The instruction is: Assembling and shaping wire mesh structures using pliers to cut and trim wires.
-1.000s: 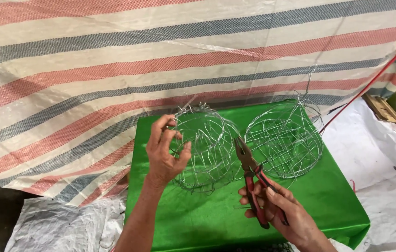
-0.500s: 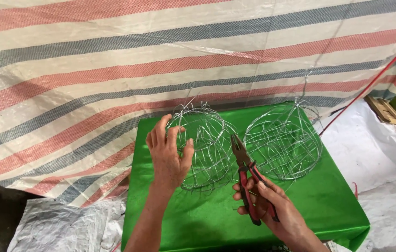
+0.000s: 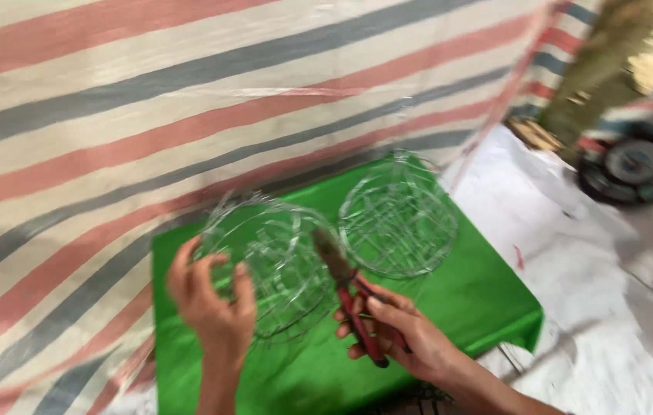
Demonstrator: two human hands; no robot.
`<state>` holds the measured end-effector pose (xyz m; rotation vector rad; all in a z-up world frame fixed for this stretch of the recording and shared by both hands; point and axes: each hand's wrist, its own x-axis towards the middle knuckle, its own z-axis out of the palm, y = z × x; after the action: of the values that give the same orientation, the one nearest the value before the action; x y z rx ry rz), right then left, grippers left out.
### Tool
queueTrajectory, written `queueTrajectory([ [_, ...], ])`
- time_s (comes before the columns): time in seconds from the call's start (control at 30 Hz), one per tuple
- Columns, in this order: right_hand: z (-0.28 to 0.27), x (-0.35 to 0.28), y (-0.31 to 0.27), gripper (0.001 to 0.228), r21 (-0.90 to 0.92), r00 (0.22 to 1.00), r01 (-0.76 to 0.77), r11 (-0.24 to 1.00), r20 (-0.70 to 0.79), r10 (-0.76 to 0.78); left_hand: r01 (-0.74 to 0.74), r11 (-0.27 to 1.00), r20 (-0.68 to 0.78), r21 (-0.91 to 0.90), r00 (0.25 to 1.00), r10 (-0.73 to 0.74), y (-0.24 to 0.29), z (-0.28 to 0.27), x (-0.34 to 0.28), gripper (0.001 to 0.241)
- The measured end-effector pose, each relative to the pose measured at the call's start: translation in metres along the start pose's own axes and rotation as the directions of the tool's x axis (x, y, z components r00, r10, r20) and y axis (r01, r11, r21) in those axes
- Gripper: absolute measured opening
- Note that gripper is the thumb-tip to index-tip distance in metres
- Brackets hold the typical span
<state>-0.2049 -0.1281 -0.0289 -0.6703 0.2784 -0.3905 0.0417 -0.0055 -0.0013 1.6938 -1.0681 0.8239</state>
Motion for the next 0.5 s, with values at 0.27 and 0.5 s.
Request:
queueTrajectory([
  [0.27, 0.007, -0.008, -0.005, 0.042, 0.066, 0.999, -0.007, 0.998, 0.046, 0.004, 0.038, 0.998, 0.047, -0.045, 0.998, -0.035, 0.008, -0.013, -0.010, 0.020],
  [0.5, 0.009, -0.018, -0.010, 0.037, -0.017, 0.997, -0.055, 0.998, 0.046, 0.056, 0.051, 0.996, 0.043, 0.070, 0.998, -0.054, 0.010, -0.012, -0.019, 0.022],
])
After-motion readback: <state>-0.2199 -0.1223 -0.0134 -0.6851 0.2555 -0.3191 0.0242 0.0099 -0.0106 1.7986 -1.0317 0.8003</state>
